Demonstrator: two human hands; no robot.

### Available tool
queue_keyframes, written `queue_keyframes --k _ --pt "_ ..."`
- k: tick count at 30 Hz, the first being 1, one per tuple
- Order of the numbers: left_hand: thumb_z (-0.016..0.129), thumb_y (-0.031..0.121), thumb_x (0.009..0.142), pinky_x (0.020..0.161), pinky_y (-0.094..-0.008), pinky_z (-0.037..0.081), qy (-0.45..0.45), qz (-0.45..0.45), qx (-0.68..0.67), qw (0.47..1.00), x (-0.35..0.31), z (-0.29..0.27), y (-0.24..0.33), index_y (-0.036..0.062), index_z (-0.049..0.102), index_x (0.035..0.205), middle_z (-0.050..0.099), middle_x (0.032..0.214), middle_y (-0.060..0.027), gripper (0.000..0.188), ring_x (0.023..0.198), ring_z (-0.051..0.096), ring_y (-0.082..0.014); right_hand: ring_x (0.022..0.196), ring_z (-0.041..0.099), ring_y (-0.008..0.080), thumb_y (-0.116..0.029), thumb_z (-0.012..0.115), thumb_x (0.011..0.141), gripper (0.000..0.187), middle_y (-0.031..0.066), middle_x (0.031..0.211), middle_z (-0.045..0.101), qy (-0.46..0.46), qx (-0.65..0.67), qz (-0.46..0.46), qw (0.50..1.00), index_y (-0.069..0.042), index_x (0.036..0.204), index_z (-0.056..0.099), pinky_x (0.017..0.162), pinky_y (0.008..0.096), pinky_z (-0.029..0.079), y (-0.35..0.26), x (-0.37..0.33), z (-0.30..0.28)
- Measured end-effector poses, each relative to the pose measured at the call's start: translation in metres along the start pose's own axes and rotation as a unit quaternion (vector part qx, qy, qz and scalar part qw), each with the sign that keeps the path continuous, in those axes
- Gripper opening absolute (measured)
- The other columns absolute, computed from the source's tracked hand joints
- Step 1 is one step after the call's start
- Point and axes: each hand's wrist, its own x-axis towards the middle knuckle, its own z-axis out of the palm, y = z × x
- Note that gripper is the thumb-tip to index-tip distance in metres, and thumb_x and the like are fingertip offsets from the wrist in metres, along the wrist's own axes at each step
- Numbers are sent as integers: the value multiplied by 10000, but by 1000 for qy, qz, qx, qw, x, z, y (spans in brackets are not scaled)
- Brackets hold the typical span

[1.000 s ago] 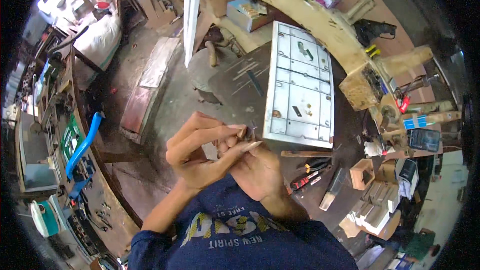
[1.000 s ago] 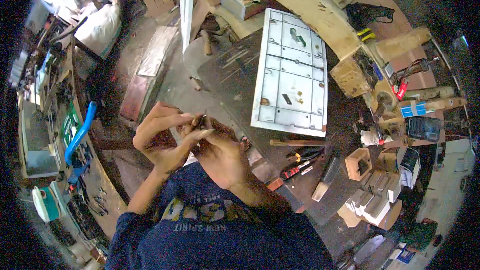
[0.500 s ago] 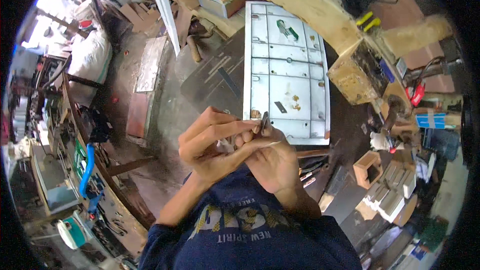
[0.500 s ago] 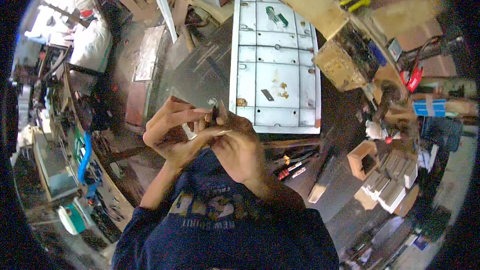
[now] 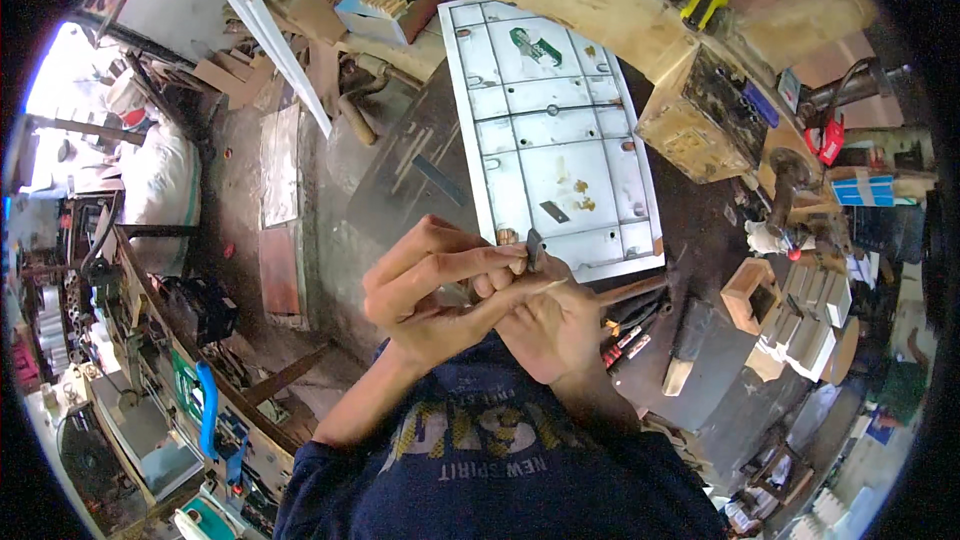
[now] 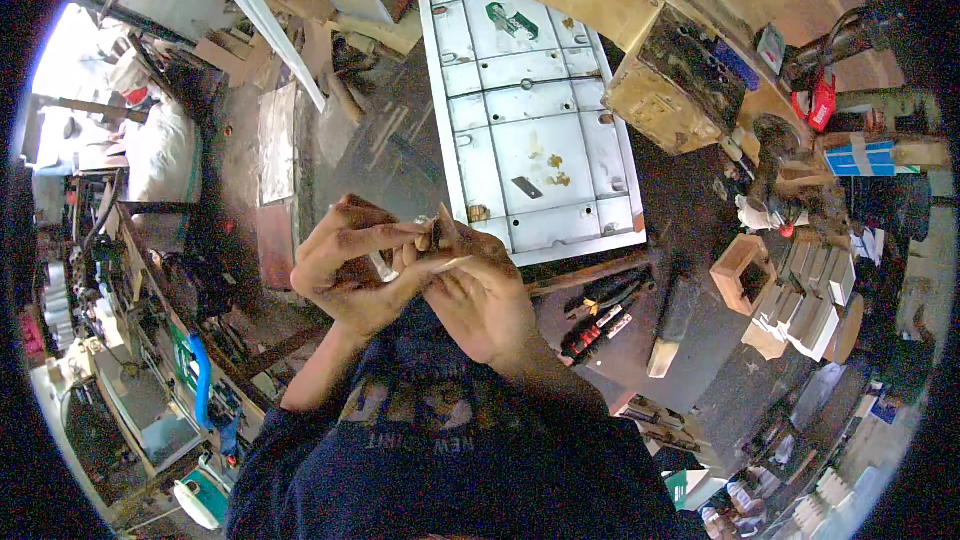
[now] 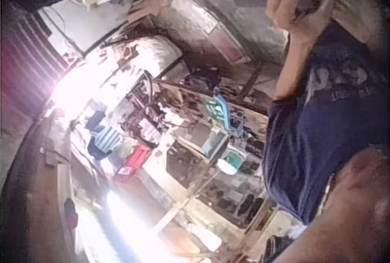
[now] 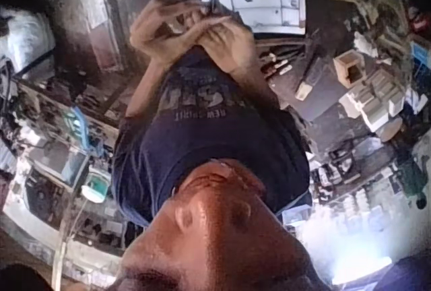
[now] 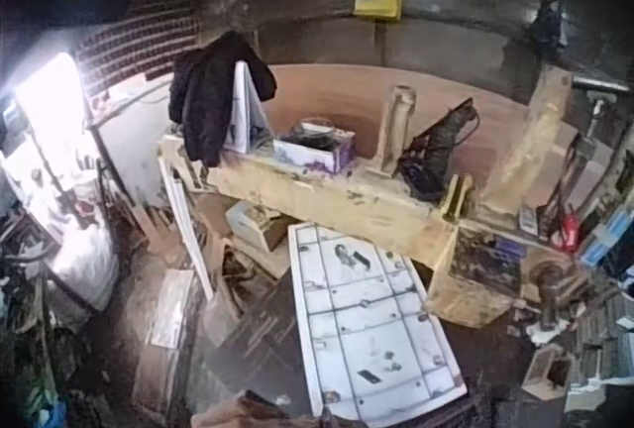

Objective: The person cuts a metal strip with a manual shear, smooths its edges on a bench grinder, and secures components to a white fixture housing using a hammer and a brush.

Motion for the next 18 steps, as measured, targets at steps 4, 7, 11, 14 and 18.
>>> queue_keyframes --k 4,7,11,14,18 --pt "889 32 611 544 -231 463 -2 -10 20 1000 -2 -15 3 -32 737 903 692 792 -128 335 653 633 -161 1035 575 216 -175 484 978 252 101 1072 600 66 -61 -7 996 34 1082 578 983 415 435 8 0 22" --pt "854 -10 633 553 -228 468 50 -39 2 998 -12 -25 7 -34 739 924 706 820 -145 314 654 632 -161 1055 583 231 -175 486 986 260 139 1130 610 24 -202 -76 976 48 1089 570 981 423 451 20 -2 16" --pt "762 -69 734 600 -233 495 136 -205 -83 966 -24 -52 34 -59 731 986 718 851 -178 255 703 658 -159 832 592 160 -56 674 903 171 125 959 633 71 -377 -271 883 44 1040 647 743 295 474 59 8 43" --pt "715 -59 826 588 -204 489 200 -300 -154 920 -39 -90 51 -58 717 1042 719 930 -172 215 686 647 -123 752 597 140 -10 676 892 106 92 910 635 -13 -503 -182 845 42 983 687 668 258 462 74 18 54" --pt "672 -66 857 644 -213 542 244 -352 -97 898 -66 -166 67 -58 705 1071 715 960 -160 217 755 682 -133 748 594 111 -24 672 901 134 79 927 641 -66 -570 -123 810 45 1014 690 654 227 456 146 27 74"
